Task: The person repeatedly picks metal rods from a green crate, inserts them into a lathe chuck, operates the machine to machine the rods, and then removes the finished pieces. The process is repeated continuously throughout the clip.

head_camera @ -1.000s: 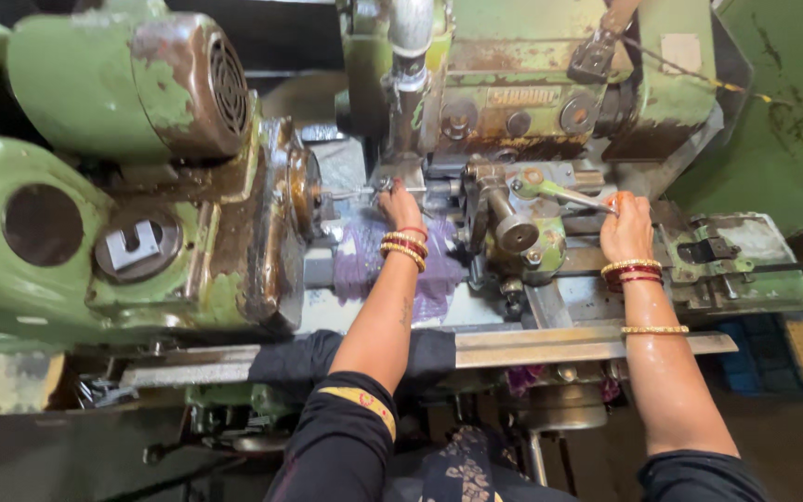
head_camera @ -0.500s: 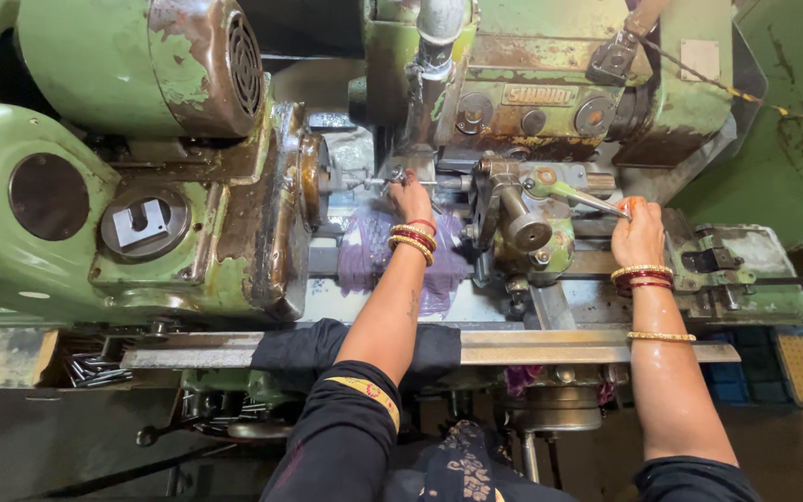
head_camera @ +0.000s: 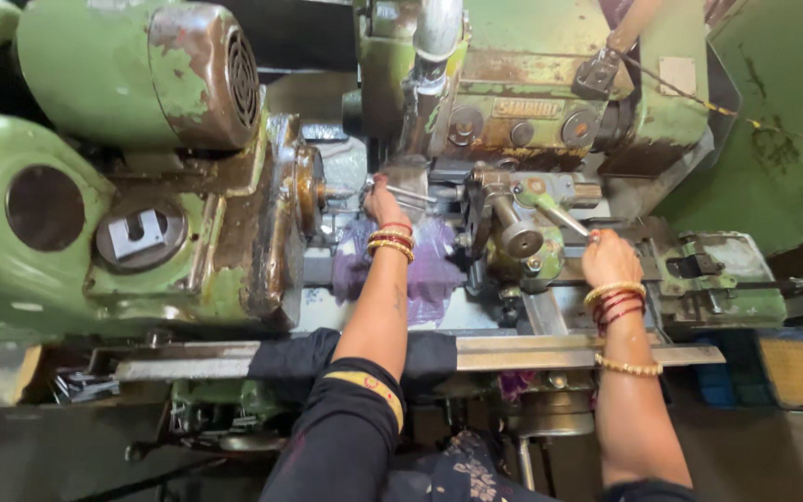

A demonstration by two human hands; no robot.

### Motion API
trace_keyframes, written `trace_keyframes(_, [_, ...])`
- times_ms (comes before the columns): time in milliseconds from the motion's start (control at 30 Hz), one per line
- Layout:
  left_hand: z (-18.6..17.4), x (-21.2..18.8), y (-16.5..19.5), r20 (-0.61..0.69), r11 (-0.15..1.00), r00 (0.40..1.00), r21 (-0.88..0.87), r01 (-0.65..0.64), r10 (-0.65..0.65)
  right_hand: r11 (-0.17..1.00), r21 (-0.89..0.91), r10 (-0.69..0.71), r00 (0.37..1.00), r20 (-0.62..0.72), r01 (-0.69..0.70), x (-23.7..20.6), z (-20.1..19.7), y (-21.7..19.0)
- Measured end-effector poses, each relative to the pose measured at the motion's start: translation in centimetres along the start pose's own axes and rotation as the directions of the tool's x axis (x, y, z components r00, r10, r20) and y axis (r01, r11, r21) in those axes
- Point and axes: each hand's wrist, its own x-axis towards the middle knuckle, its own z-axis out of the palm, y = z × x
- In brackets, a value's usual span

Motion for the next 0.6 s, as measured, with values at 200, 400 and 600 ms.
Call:
trace_keyframes(200, [-0.3,-0.3,0.8,-0.023,0.993,0.995,0.063,0.1,-0.099,0.991,0.11,-0.082,0.997,0.014,0.08,4.4,-0.2,1.9])
trace_keyframes(400, [-0.6,0.2,1.5,-0.057,1.0,0.998,0.008,0.001,-0.001,0.988,0.089,-0.121,0.991,-0.054,0.126,5.1,1.0,2.6])
trace_keyframes(600, [-0.5,0.3,1.6,-0.118,0.996,0.989,-0.018,0.09,-0.091,0.99,0.101,-0.107,0.994,0.035,0.103,6.4,0.4,3.2])
